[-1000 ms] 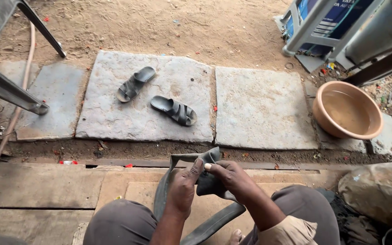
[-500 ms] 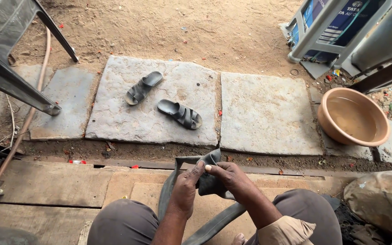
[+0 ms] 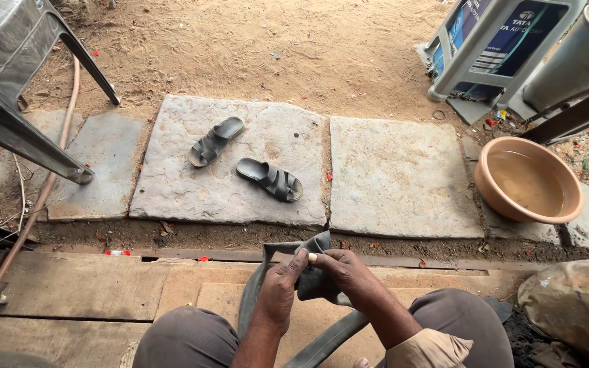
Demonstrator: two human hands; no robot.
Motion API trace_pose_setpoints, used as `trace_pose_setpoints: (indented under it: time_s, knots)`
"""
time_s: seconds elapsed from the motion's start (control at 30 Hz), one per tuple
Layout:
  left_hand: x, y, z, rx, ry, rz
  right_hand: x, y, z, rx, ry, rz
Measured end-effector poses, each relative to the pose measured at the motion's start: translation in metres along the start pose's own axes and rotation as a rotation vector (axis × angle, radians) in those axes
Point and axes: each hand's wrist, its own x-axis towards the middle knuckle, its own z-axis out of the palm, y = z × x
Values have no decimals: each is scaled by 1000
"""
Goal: The person sits on the ground holding a rubber inner tube and marks a spot on it with a chalk-like piece, then uses a metal awl-like tool to work on the marked area of the tube. At the end they reach into a small box of supplies beside them.
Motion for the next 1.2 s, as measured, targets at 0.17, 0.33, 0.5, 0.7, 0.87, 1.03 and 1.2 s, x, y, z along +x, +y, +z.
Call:
trace_pose_setpoints:
  time_s: [0.17,0.33,0.5,0.7,0.87,1.03,1.2]
  knots:
    - [-2,7,3,44,45,-61,4,4,-3,-25,16,6]
    - [-5,6,2,-5,2,-18,-8,-12,7,107,-4,20]
    - [-6,5,1,-5,5,15,2,3,-4,240,28,50]
    - [-5,4,1,13,5,5,6,5,-7,327,8,19]
    - [-2,2,1,10,32,-22,4,3,-3,296,-8,-6]
    - [-4,5,3,69,63,-42,-5,-8,2,211,-57,27]
    - [-1,-2,-1,115,74,-80,-5,-8,3,77,-59,52]
